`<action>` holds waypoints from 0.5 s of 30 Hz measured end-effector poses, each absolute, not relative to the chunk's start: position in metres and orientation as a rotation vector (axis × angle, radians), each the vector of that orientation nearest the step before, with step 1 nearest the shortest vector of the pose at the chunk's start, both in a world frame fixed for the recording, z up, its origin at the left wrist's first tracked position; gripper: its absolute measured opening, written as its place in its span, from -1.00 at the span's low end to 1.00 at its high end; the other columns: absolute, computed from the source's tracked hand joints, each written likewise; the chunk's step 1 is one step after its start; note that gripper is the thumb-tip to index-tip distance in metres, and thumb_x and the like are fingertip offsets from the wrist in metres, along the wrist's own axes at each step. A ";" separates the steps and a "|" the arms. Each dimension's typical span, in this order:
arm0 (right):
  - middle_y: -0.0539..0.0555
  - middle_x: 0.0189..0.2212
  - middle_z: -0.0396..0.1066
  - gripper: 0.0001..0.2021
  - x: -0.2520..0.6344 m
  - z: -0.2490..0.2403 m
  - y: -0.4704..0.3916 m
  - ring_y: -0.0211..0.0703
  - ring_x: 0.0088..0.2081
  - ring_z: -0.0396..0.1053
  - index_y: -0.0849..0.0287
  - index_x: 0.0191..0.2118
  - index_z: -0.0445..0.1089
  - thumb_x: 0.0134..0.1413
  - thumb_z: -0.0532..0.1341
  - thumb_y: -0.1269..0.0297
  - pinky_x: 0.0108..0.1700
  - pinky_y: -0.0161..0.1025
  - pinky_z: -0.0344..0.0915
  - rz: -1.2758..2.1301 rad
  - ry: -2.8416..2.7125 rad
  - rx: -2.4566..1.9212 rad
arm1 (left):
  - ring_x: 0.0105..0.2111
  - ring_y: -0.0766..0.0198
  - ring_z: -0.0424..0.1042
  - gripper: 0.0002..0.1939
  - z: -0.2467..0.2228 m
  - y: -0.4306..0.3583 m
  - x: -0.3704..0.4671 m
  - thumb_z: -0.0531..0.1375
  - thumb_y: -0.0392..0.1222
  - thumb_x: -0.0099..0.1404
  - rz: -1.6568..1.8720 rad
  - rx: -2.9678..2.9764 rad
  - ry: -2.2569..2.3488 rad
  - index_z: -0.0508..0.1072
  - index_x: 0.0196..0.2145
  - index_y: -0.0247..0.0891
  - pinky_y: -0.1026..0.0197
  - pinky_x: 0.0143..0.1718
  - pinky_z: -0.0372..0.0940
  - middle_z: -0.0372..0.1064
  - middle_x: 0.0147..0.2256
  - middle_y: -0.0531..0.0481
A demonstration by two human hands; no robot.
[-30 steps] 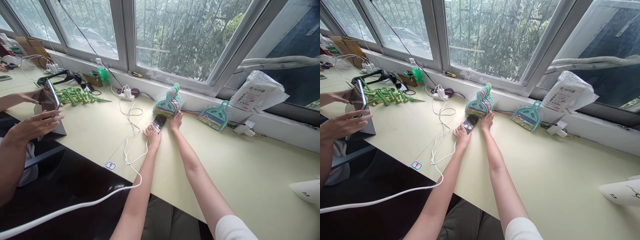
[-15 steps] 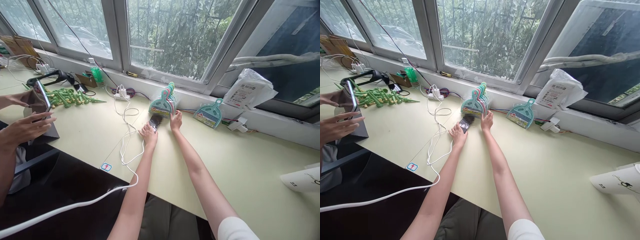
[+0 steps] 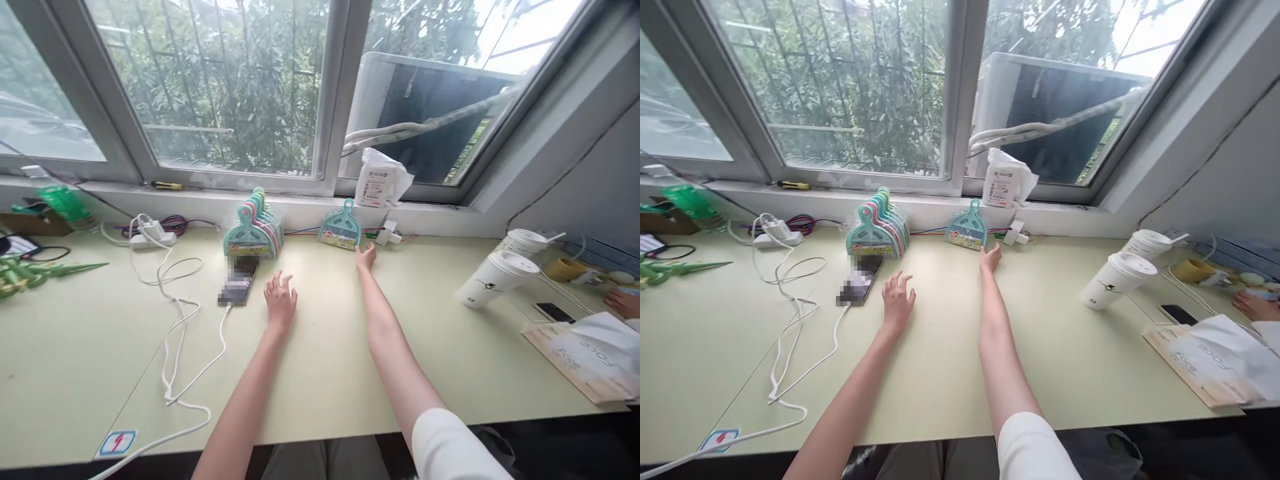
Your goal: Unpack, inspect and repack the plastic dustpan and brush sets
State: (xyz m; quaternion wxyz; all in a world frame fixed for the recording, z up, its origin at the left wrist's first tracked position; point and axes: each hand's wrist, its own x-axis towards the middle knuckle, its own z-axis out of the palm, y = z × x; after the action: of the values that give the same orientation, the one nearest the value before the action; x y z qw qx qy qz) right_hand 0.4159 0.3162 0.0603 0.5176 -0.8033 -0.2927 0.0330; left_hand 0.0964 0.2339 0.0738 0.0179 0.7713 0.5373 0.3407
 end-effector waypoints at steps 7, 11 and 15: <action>0.31 -0.17 0.45 -0.53 0.447 0.087 0.346 -0.07 -0.14 0.40 0.31 -0.05 0.32 -0.03 0.20 0.08 -0.09 -0.17 0.27 0.384 -0.737 -1.874 | 0.20 -0.08 0.05 -0.58 0.055 0.269 0.137 0.03 -0.23 0.24 0.859 2.460 1.715 0.31 0.05 -0.35 -0.07 0.16 0.03 0.10 0.17 -0.34; 0.11 -0.36 0.51 -0.68 0.436 0.097 0.343 -0.17 -0.31 0.41 0.19 -0.25 0.44 -0.09 0.24 0.08 -0.18 -0.23 0.30 0.518 -0.817 -1.817 | 0.18 -0.09 0.07 -0.59 0.048 0.279 0.137 0.00 -0.21 0.26 0.910 2.435 1.714 0.32 0.04 -0.36 -0.08 0.15 0.05 0.12 0.15 -0.34; -0.02 -0.50 0.48 -0.78 0.422 0.098 0.305 -0.23 -0.40 0.40 0.11 -0.34 0.48 -0.18 0.30 0.16 -0.25 -0.28 0.31 0.653 -0.927 -1.696 | 0.19 -0.10 0.06 -0.56 0.043 0.285 0.137 -0.02 -0.16 0.27 1.042 2.362 1.549 0.31 0.04 -0.42 -0.11 0.17 0.02 0.11 0.13 -0.39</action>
State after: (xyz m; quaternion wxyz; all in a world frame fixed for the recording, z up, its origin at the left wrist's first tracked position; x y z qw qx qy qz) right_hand 0.4217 0.3052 0.0980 0.5232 -0.7085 -0.3872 0.2726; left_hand 0.1367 0.2847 0.0425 0.0652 0.7829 0.5133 0.3454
